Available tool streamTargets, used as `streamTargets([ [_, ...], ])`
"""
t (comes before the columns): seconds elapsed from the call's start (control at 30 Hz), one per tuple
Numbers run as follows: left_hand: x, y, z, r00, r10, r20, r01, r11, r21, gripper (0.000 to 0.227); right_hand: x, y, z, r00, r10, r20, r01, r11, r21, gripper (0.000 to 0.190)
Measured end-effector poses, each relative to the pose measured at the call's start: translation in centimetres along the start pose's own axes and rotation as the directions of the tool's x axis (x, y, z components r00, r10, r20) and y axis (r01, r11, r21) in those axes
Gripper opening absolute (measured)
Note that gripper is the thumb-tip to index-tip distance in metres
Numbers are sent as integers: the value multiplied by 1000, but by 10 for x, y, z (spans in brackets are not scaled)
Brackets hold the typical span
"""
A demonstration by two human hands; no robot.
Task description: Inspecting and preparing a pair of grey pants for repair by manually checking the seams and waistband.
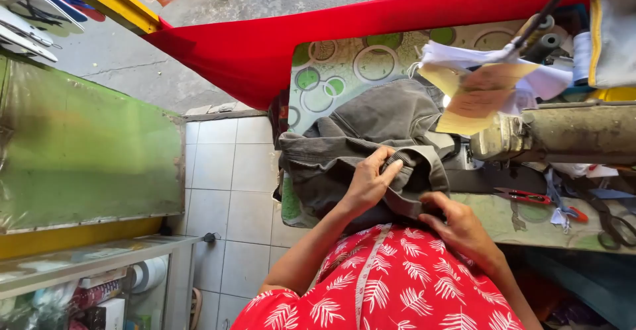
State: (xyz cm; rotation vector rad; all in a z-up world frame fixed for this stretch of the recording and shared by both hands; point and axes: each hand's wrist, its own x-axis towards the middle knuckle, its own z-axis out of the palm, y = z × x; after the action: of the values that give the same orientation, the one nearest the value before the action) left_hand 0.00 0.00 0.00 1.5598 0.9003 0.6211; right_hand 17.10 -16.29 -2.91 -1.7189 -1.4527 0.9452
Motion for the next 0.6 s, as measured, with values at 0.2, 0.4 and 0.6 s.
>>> streamTargets([
  [0.2, 12, 18, -44, 989, -101, -112, 49, 917, -395, 13, -16, -78, -23, 993, -117, 18, 114, 987, 111, 23],
  [0.4, 14, -40, -126, 842, 484, -237, -251, 741, 623, 50, 24, -68, 36, 866, -500, 5, 475, 818, -326, 60],
  [0.6, 36, 3, -120, 884, -391, -255, 51, 624, -780, 8, 40, -51, 52, 939, -232, -255, 266, 958, 107, 73],
])
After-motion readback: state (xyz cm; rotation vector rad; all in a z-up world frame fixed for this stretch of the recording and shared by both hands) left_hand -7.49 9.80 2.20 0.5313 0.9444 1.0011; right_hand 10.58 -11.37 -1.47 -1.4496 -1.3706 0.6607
